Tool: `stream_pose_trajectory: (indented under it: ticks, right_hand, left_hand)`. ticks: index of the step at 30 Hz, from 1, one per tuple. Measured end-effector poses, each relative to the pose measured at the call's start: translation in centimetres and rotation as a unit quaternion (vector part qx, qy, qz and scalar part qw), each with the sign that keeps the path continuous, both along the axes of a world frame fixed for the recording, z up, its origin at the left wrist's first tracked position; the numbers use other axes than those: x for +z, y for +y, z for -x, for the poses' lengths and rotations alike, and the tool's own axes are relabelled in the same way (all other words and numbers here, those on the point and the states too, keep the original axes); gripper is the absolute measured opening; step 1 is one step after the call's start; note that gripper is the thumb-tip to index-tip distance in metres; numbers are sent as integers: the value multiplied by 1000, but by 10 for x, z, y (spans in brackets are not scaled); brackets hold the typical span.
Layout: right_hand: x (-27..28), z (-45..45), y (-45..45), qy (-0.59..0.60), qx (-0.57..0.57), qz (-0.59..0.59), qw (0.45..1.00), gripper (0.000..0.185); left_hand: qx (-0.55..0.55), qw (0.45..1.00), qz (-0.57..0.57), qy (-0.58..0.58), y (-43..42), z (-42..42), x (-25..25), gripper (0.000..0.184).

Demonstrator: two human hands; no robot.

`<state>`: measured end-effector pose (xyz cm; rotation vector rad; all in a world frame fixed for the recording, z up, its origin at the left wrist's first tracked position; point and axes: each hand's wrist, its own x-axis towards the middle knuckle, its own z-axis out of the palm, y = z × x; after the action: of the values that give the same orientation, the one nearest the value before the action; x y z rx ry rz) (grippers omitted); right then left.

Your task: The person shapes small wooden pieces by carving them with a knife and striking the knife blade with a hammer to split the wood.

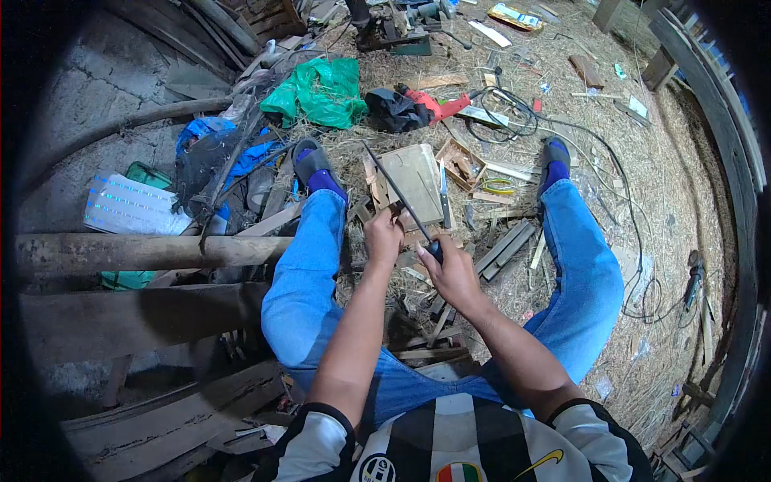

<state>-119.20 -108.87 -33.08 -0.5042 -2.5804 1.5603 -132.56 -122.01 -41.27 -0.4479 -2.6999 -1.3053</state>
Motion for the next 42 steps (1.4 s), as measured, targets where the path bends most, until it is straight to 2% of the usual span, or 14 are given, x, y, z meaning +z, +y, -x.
stream_pose_trajectory:
  ticks: [20,22,25,26,27,29,30,31,32,34,36,39,40,42]
  right_hand:
    - [-1,-2,-5,-31,13,-67,997,37]
    - [-2,-3,-5,-23,12,-65,998,37]
    - [-1,-2,-6,-19,13,-61,998,37]
    - [0,-2,-6,-26,13,-61,998,37]
    - [-1,-1,-6,-25,14,-60,998,37]
    - [-3,-2,-5,-21,23,-65,997,38]
    - [-4,-2,-5,-21,23,-65,997,38]
    - [-6,-3,-6,-26,26,-68,997,39]
    - [-6,-4,-6,-30,29,-71,997,41]
    - [3,-4,-9,-38,20,-67,997,42]
    - [6,-4,-10,-45,12,-63,997,43]
    - [5,-4,-13,-30,2,-89,996,43]
    - [11,-5,-13,-46,1,-120,992,42]
    - [14,-6,-14,-63,2,-153,986,42]
  left_hand:
    - [-13,1000,-11,6,-3,-1,-14,23]
    - [13,994,-39,-96,-6,-12,-4,30]
    - [35,983,-114,-139,-10,-24,-1,27]
    - [41,967,-141,-210,-17,-25,-7,28]
    - [42,967,-141,-209,-12,-34,12,28]
    - [122,816,-325,-462,7,-58,65,45]
    - [54,814,-287,-503,4,-68,65,57]
    - [54,814,-286,-503,0,-79,53,57]
    - [24,759,-357,-544,-2,-91,35,60]
    - [-5,696,-425,-580,10,-114,35,66]
    - [86,691,-484,-531,35,-136,75,83]
    - [57,695,-503,-510,34,-150,62,99]
    - [53,713,-508,-479,37,-154,62,98]
    - [33,696,-530,-483,34,-155,58,97]
